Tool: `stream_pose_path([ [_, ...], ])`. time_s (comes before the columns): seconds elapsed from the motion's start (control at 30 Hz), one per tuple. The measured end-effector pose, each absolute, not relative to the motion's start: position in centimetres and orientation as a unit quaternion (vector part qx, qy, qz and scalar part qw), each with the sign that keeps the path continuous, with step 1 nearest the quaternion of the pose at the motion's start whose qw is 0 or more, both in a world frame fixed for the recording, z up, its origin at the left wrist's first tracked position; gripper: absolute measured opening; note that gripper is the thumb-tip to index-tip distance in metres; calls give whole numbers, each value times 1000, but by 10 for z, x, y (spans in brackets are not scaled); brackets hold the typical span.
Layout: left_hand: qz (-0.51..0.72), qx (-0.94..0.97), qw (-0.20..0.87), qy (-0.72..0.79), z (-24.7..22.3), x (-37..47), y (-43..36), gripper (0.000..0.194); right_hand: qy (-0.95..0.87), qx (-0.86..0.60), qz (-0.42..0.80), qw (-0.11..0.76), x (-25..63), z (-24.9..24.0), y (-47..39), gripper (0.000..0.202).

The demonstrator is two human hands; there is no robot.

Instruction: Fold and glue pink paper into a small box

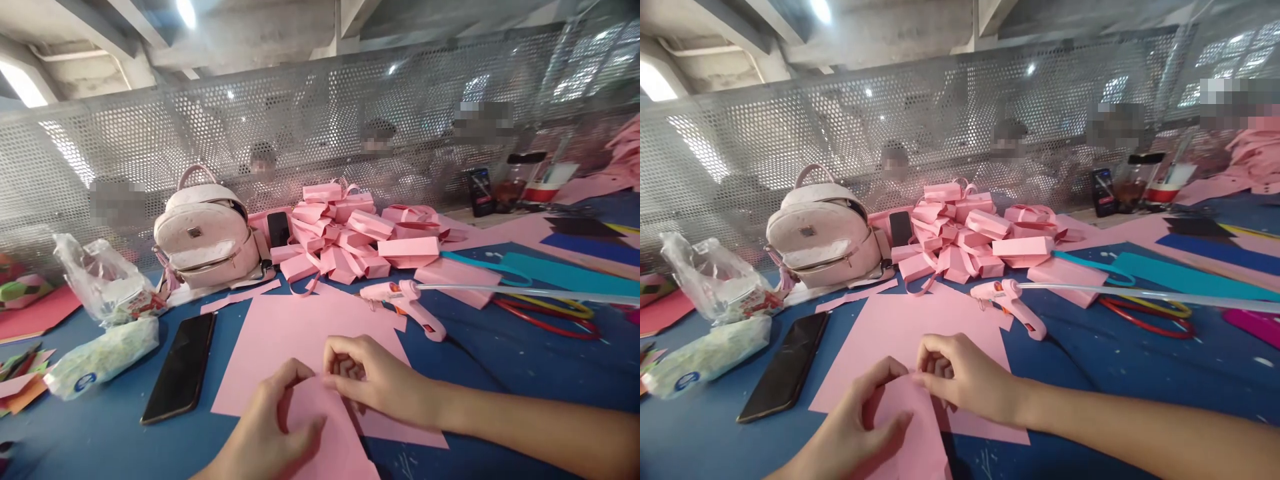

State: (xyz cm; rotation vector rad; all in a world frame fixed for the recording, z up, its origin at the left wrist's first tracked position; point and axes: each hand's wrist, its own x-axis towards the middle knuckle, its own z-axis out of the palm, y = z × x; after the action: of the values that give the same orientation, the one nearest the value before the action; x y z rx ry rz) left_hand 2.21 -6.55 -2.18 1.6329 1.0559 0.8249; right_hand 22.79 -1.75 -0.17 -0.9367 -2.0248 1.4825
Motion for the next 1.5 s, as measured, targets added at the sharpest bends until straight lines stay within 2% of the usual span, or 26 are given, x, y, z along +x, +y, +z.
stream_pose_path([
  [0.07,339,644,526,440,-25,22,-65,13,-741,-325,538,237,228,0,-19,20],
  [0.17,353,616,546,444,-29,18,-62,16,-770,-307,500,251,231,-1,-19,11],
  [0.27,355,618,548,438,-30,14,-60,19,-819,-276,431,260,237,-6,-18,20],
  [0.37,353,638,531,433,-29,13,-60,16,-846,-254,388,261,239,-10,-19,20],
  [0.57,408,627,524,407,-33,13,-60,15,-781,-308,471,271,236,-11,-21,8],
  [0.8,394,639,498,435,-33,15,-60,14,-716,-301,583,237,234,-12,-14,19],
  [0.9,386,616,531,435,-31,18,-61,15,-744,-297,569,186,234,-12,-12,18],
  [1.0,388,604,536,445,-29,19,-63,16,-748,-315,559,171,235,-14,-13,17],
  [1.2,404,604,516,453,-29,17,-63,15,-730,-335,562,196,233,-14,-12,21],
  [1.5,404,616,493,463,-30,14,-61,19,-714,-331,573,229,233,-14,-12,12],
])
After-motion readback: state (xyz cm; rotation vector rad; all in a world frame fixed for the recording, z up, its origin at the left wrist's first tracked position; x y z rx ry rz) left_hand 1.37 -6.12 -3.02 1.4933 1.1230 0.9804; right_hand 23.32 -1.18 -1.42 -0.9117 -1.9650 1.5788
